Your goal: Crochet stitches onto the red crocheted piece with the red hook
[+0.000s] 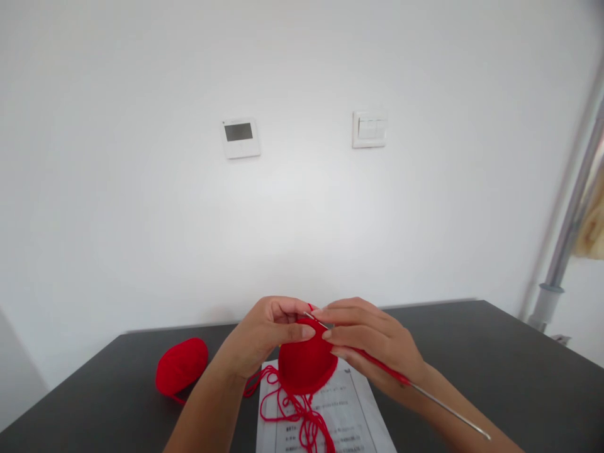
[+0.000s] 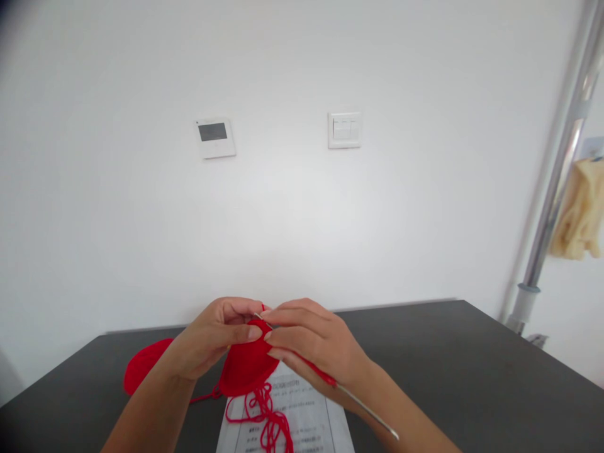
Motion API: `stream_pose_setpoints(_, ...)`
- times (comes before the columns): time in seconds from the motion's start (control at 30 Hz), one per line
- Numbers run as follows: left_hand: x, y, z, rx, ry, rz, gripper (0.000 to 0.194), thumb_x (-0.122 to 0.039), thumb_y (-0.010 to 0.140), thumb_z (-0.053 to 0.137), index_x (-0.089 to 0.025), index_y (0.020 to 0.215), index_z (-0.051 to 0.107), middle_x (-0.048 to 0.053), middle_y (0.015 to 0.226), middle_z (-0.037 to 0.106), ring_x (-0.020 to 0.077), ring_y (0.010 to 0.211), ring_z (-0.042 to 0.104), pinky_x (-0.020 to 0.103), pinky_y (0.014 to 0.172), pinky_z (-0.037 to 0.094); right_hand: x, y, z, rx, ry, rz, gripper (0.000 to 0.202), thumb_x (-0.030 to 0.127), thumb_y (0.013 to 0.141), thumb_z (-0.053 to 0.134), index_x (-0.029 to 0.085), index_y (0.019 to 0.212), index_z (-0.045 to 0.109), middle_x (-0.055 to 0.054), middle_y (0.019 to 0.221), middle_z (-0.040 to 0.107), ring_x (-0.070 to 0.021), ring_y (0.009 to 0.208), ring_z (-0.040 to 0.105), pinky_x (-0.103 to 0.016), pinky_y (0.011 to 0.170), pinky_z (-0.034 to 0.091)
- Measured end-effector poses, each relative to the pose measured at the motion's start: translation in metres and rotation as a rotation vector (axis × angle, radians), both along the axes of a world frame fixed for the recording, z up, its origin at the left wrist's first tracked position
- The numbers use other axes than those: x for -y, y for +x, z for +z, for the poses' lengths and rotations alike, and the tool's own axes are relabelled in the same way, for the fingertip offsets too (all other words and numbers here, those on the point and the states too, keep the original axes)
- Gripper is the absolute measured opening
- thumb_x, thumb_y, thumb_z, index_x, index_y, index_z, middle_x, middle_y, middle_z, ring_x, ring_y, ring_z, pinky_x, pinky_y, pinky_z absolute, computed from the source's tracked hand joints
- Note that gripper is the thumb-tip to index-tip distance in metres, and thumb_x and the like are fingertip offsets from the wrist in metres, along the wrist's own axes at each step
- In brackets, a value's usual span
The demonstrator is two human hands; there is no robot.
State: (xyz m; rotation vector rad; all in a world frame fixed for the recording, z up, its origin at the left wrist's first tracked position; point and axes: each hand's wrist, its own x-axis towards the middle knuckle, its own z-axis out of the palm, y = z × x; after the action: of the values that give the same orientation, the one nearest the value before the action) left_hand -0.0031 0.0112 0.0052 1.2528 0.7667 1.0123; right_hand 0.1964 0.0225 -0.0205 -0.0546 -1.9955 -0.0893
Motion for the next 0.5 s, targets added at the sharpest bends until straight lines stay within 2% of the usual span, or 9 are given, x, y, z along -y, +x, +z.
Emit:
stream_pose_setpoints(0.17,0.001,0.003,0.005,-0.112,0.096,0.010,0.016,-0.023,0.065,0.080,-0.016,0.079,0.077,0.003,0.072,0.073,0.0153,0.069,0.063,0.026,0.071,0.046,-0.003,-0.003,-0.001,0.012,0.060,-0.062,0.015,0.012,0.094,0.053,0.014,0.105,0.063,-0.014,0.102,0.073,-0.0198,0.100,0.066,-0.035,0.083,0.059)
stream_pose_setpoints(0.37,0.006,0.000,0.012,-0.315,0.294,0.098,0.017,-0.030,0.076,0.071,-0.019,0.087,0.079,0.002,0.083,0.067,0.0164,0.078,0.059,0.025,0.071,0.044,0.003,-0.003,0.000,-0.003,-0.083,-0.006,0.016,0.013,0.095,0.051,0.015,0.106,0.062,-0.013,0.101,0.072,-0.0183,0.095,0.067,-0.033,0.080,0.058)
stream_pose_setpoints(0.5,0.008,0.000,0.011,-0.263,0.288,0.166,0.017,-0.027,0.074,0.073,-0.020,0.089,0.078,0.002,0.084,0.067,0.0169,0.082,0.059,0.025,0.075,0.044,0.006,-0.005,0.000,-0.041,-0.104,0.014,0.015,0.013,0.094,0.052,0.014,0.104,0.064,-0.013,0.100,0.072,-0.0178,0.092,0.067,-0.031,0.078,0.058)
